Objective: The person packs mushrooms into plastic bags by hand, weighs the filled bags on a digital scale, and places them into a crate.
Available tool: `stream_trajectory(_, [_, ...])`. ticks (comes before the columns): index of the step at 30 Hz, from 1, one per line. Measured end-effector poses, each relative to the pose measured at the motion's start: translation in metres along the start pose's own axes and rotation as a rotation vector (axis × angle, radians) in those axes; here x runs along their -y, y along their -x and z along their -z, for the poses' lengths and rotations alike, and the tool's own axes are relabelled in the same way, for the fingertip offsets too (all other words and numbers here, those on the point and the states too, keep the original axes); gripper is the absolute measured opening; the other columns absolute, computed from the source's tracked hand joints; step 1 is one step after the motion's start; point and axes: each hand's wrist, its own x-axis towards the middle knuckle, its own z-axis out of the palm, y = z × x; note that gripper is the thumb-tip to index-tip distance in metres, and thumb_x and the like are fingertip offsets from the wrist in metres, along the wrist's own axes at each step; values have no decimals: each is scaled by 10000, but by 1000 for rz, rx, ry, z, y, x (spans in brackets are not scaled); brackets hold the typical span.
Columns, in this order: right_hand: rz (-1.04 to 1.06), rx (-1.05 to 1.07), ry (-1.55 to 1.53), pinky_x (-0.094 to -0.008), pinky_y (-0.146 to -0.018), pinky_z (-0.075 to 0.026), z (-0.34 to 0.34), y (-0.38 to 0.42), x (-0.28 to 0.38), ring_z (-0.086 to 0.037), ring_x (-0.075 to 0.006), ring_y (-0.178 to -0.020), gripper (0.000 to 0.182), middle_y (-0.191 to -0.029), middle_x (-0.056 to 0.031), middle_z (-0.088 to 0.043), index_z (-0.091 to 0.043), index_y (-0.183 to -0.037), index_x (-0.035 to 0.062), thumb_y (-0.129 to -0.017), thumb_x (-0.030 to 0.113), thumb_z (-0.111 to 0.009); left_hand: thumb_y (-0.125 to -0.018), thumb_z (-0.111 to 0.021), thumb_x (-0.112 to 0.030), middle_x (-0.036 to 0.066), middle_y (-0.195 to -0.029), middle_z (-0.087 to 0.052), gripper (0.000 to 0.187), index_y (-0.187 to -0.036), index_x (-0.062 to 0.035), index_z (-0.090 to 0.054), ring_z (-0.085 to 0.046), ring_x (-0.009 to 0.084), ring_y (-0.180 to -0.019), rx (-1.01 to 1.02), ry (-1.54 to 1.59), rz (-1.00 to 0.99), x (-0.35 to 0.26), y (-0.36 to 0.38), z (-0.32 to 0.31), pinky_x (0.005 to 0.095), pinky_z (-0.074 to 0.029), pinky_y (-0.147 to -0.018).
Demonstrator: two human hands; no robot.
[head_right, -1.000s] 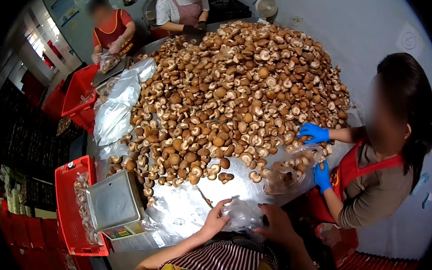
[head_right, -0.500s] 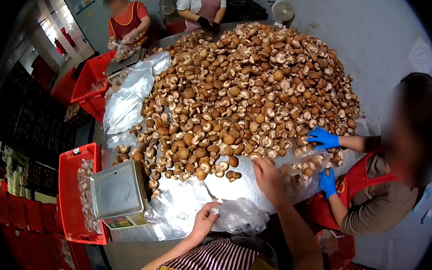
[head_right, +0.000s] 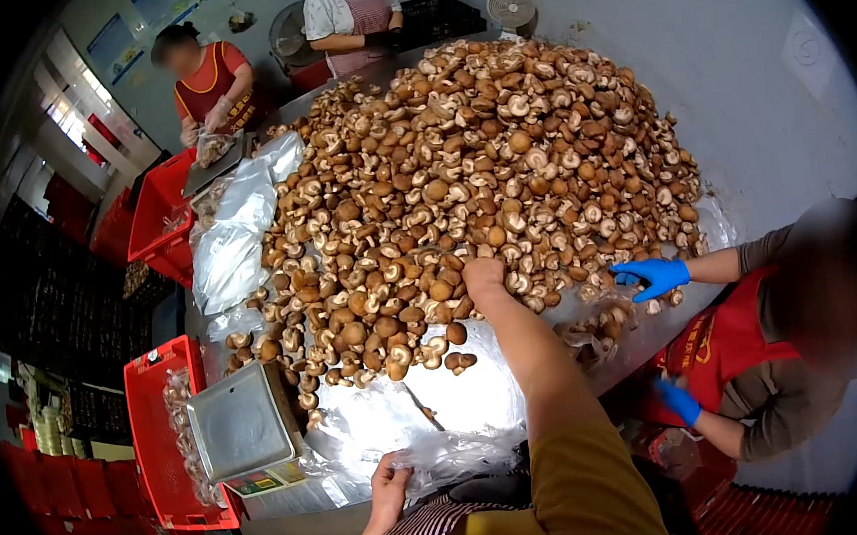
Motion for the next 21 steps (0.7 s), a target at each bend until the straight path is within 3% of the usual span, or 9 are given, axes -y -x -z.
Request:
stream_trajectory(3, [19,-14,11,-423,-718,-543,10,11,0,-695,-301,-892,246,-955,-145,-713,-616,-1102,56,-887,99,-504,-940,-546,-9,48,-986,-660,232,-1167,-4,-598,-590,106,-883,1,13,37,3,1,0,241,-477,-802])
stream_trajectory(7, [3,-13,-33,-417,-742,-538,21,36,3,-666,-293,-938,253,-953,-127,-697,-605,-1107,67,-875,99,-512,-940,-546,-10,44,-985,-659,239,-1174,-7,-596,-586,97,-875,54,-10,20,1,-3,-4,237,-475,-784])
stream_trajectory(9, [91,-223,18,-418,-835,-502,12,51,3,-609,-292,-1013,284,-1010,-121,-664,-598,-1119,75,-840,95,-547,-941,-545,-11,42,-983,-658,241,-1177,-9,-595,-583,94,-872,70,-20,31,2,-5,-8,236,-475,-777])
stream_trajectory(14, [194,-174,-112,-434,-937,-419,0,74,3,-564,-306,-1059,385,-1083,-122,-633,-584,-1144,68,-766,96,-655,-938,-547,-6,39,-982,-654,241,-1174,-12,-598,-581,93,-870,140,-38,38,1,-7,-11,234,-469,-774])
stream_trajectory(16, [220,-242,-291,-442,-985,-374,9,97,8,-546,-316,-1075,355,-1092,-154,-625,-565,-1087,44,-762,121,-688,-937,-546,-5,41,-983,-655,240,-1172,-11,-599,-582,95,-873,122,-71,20,-1,-8,-12,234,-469,-779])
stream_trajectory(18, [249,-304,-395,-435,-944,-411,21,118,9,-560,-319,-1020,320,-1107,-143,-631,-571,-1082,55,-796,152,-677,-937,-546,-4,42,-984,-657,239,-1170,-9,-600,-583,96,-875,96,-97,0,-6,-9,-12,234,-468,-784])
stream_trajectory(20, [116,-416,-812,-419,-878,-464,20,127,0,-590,-302,-974,307,-1086,-122,-634,-585,-1081,83,-804,161,-694,-935,-547,-2,41,-987,-661,237,-1167,-8,-601,-586,99,-881,74,-61,31,-9,-8,-8,235,-468,-797])
stream_trajectory(21, [24,-315,-1139,-383,-762,-520,24,121,-5,-620,-264,-952,238,-1046,-109,-630,-594,-1078,95,-849,123,-656,-935,-547,-2,41,-987,-661,237,-1167,-8,-601,-586,99,-881,63,-56,37,-7,-7,-5,235,-468,-797])
